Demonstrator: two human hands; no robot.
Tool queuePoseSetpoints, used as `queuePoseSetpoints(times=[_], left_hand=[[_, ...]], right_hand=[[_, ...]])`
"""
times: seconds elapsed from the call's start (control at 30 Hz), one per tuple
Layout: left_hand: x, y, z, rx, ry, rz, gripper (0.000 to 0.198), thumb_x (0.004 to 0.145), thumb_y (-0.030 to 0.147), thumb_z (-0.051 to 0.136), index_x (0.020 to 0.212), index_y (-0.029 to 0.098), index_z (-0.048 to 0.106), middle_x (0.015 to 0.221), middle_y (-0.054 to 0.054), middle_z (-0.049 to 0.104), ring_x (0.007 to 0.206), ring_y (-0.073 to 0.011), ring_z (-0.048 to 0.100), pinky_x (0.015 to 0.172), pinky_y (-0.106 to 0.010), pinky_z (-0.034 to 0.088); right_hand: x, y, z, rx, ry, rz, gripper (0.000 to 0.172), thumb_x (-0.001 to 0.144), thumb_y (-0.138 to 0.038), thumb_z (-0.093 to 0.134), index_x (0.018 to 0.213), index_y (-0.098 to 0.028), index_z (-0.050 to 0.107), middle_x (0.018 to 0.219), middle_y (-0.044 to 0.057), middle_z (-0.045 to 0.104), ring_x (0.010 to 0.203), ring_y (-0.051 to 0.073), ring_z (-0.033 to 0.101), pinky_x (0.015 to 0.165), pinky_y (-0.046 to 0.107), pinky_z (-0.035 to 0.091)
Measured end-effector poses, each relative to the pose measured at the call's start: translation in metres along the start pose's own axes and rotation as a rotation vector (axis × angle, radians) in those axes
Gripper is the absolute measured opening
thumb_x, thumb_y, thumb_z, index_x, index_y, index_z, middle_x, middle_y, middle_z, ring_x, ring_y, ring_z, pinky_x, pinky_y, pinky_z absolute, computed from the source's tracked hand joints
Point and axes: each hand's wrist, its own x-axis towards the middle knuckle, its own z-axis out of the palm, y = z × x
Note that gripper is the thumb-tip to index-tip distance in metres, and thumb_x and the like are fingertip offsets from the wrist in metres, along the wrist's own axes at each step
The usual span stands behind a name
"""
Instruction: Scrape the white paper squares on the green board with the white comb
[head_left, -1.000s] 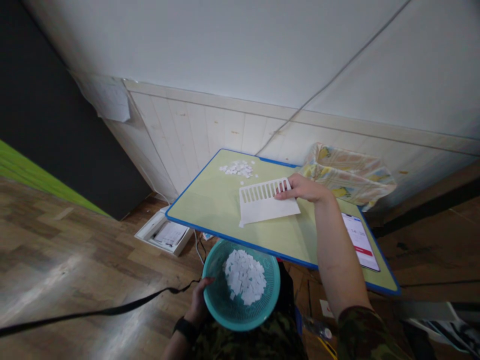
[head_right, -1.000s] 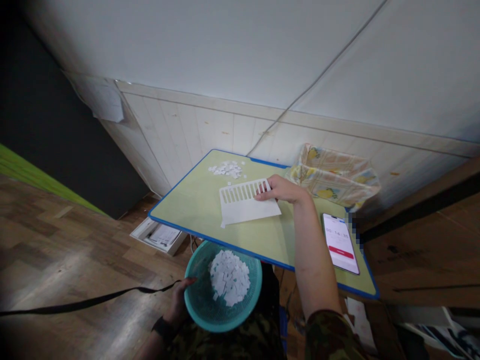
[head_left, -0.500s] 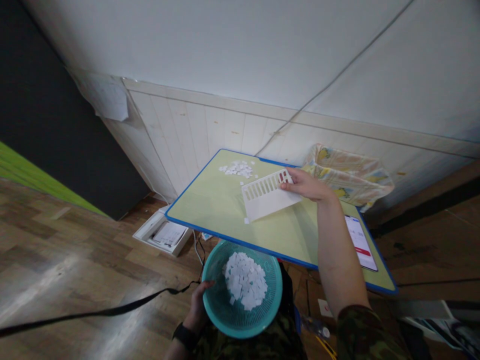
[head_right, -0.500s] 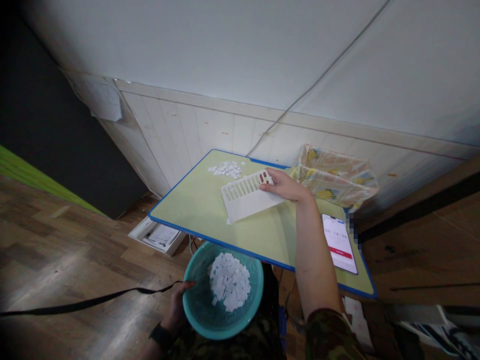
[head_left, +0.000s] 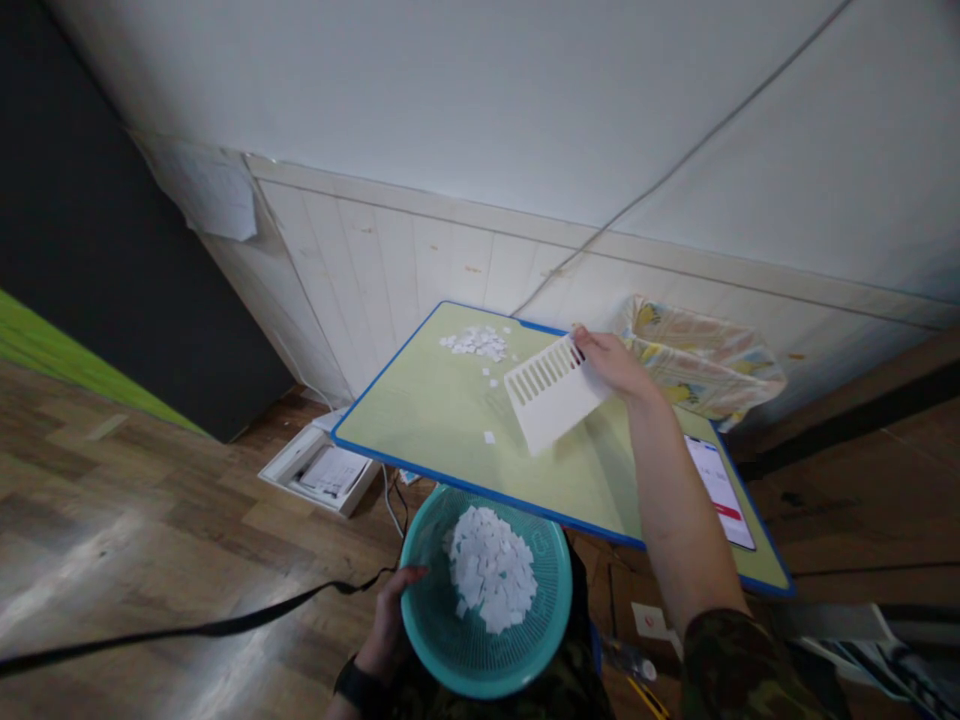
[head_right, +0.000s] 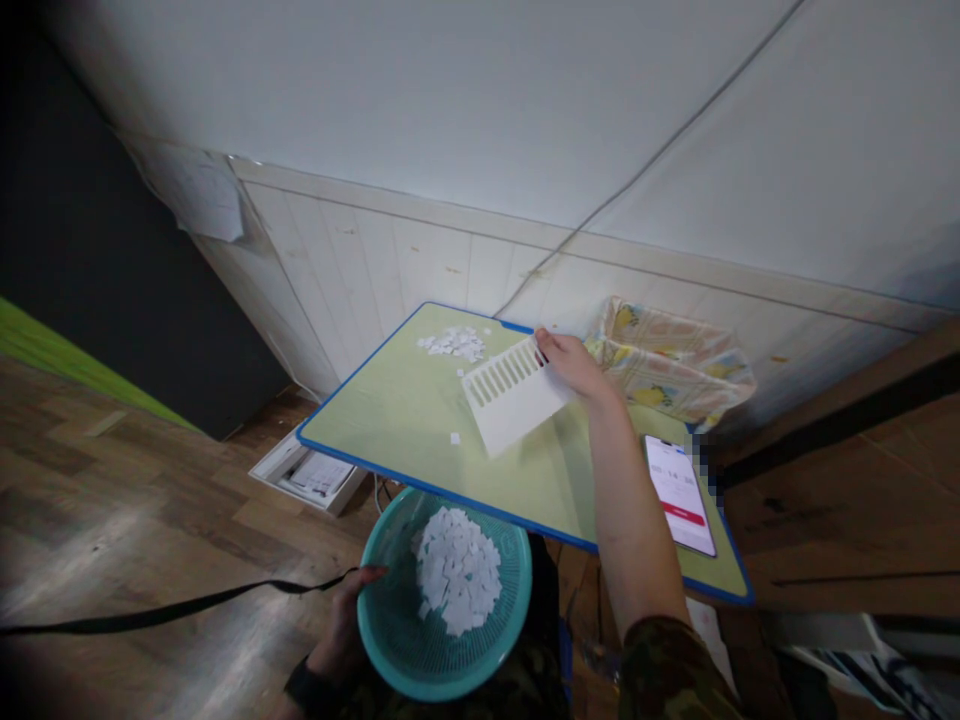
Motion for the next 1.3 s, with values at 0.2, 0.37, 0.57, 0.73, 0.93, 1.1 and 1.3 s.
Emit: queuePoseSetpoints(times=[0.2, 0.37, 0.57, 0.73, 0.93, 1.1, 1.3], left_hand=[[-0.004, 0.013, -0.003, 0.028, -0.003, -0.01, 0.008, 0.066, 0.02, 0.07, 0.065, 0.013, 0.071, 0.053, -0.005, 0.071, 0.045, -0.0191, 0.061, 0.049, -0.031, 0.049], [-0.003, 0.015, -0.005, 0.022, -0.007, -0.001, 0.006, 0.065, 0.018, 0.071, 0.06, 0.014, 0.07, 0.049, -0.004, 0.068, 0.043, -0.0188, 0.06, 0.049, -0.031, 0.047], [-0.001, 0.014, -0.003, 0.002, -0.017, -0.063, 0.008, 0.068, 0.019, 0.067, 0.066, 0.012, 0.071, 0.053, -0.008, 0.072, 0.047, -0.0232, 0.064, 0.053, -0.035, 0.051], [-0.001, 0.015, -0.003, 0.005, -0.001, -0.07, 0.01, 0.068, 0.017, 0.066, 0.064, 0.011, 0.072, 0.054, -0.009, 0.072, 0.047, -0.0223, 0.064, 0.053, -0.033, 0.05], [-0.005, 0.016, 0.001, 0.017, 0.004, -0.076, 0.01, 0.066, 0.017, 0.066, 0.063, 0.01, 0.073, 0.053, -0.01, 0.072, 0.046, -0.023, 0.063, 0.052, -0.035, 0.049], [-0.005, 0.016, 0.002, 0.007, 0.025, -0.066, 0.004, 0.063, 0.015, 0.068, 0.059, 0.014, 0.071, 0.049, -0.004, 0.07, 0.043, -0.0202, 0.06, 0.051, -0.033, 0.048], [-0.004, 0.015, 0.001, -0.012, 0.014, -0.085, 0.009, 0.065, 0.017, 0.068, 0.061, 0.012, 0.074, 0.053, -0.007, 0.072, 0.046, -0.0212, 0.062, 0.05, -0.032, 0.049]], right_hand=[[-0.015, -0.013, 0.054, -0.282, -0.287, -0.106, 0.03, 0.09, -0.042, 0.05, 0.082, -0.016, 0.064, 0.077, 0.002, 0.065, 0.072, 0.015, 0.057, 0.067, 0.025, 0.04], [-0.046, -0.029, 0.09, -0.376, -0.67, -0.136, 0.045, 0.082, -0.029, 0.065, 0.125, -0.019, 0.055, 0.072, 0.0, 0.067, 0.066, 0.015, 0.06, 0.064, 0.024, 0.041], [-0.045, -0.027, 0.109, -0.466, -0.635, -0.253, 0.029, 0.085, -0.023, 0.062, 0.113, -0.018, 0.064, 0.079, 0.004, 0.069, 0.072, 0.015, 0.062, 0.065, 0.023, 0.038], [-0.034, -0.024, 0.113, -0.513, -0.609, -0.297, 0.015, 0.082, -0.017, 0.064, 0.096, -0.017, 0.068, 0.084, 0.005, 0.069, 0.075, 0.015, 0.06, 0.067, 0.023, 0.036], [-0.02, -0.019, 0.115, -0.474, -0.533, -0.261, 0.008, 0.079, -0.015, 0.065, 0.087, -0.016, 0.066, 0.085, 0.004, 0.069, 0.078, 0.014, 0.059, 0.068, 0.022, 0.037], [-0.005, -0.016, 0.11, -0.407, -0.509, -0.224, 0.017, 0.077, -0.015, 0.066, 0.094, -0.016, 0.07, 0.088, 0.003, 0.072, 0.079, 0.013, 0.063, 0.071, 0.022, 0.041], [0.01, -0.016, 0.086, -0.364, -0.676, -0.192, 0.017, 0.076, -0.024, 0.069, 0.09, -0.019, 0.076, 0.08, 0.002, 0.074, 0.078, 0.015, 0.066, 0.072, 0.023, 0.043]])
